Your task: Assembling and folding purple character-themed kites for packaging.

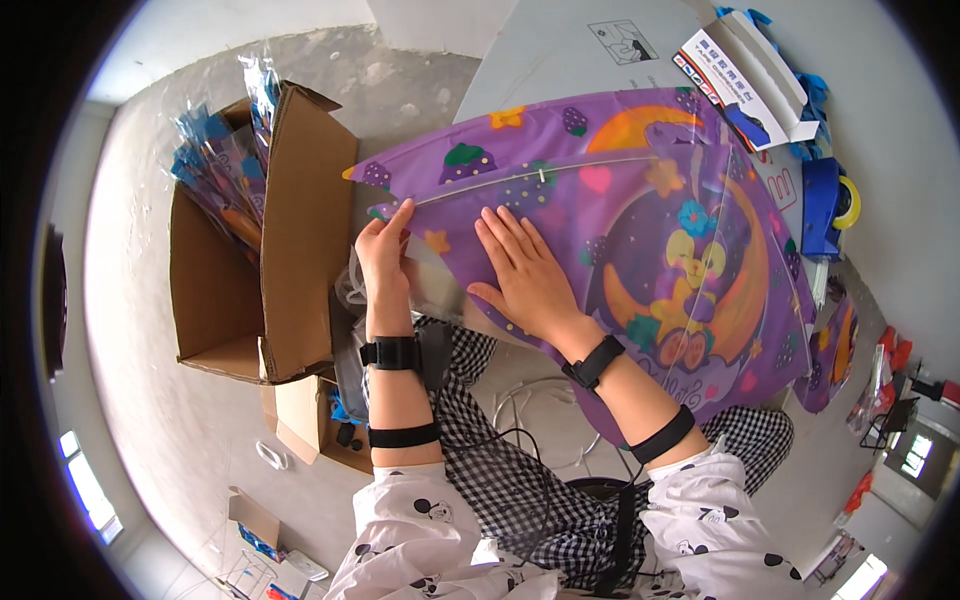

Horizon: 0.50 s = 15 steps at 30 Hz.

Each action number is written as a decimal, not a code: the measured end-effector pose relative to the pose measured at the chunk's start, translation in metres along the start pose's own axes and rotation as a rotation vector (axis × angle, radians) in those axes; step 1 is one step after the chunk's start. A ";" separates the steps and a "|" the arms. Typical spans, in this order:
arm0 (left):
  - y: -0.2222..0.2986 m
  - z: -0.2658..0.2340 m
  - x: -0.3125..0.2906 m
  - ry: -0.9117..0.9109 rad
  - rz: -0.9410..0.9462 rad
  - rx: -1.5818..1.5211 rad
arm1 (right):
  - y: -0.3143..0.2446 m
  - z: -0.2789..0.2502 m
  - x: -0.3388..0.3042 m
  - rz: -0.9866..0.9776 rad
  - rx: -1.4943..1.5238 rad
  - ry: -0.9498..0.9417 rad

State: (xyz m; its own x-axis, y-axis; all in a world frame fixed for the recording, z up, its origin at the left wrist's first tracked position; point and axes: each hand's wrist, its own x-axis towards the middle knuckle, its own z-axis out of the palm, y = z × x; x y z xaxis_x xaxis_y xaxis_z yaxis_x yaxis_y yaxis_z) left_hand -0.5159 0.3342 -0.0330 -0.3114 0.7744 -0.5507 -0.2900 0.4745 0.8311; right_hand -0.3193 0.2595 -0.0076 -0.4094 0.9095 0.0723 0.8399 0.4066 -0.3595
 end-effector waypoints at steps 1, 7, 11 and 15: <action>0.000 0.001 -0.001 -0.002 0.000 0.001 | 0.000 0.000 0.000 -0.002 -0.001 0.000; 0.001 0.005 -0.004 -0.001 -0.042 -0.192 | 0.005 0.000 -0.002 0.015 0.001 -0.005; -0.006 -0.009 0.010 0.051 -0.029 -0.129 | 0.002 0.003 -0.001 0.007 0.020 0.020; -0.002 -0.007 0.004 0.107 -0.122 -0.259 | 0.005 0.006 -0.003 0.003 0.022 0.031</action>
State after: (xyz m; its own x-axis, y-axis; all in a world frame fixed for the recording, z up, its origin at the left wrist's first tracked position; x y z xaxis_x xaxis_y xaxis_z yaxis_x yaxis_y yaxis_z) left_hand -0.5228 0.3333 -0.0376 -0.3492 0.6633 -0.6619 -0.5476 0.4287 0.7186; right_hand -0.3160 0.2579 -0.0149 -0.3957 0.9130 0.0996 0.8326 0.4024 -0.3805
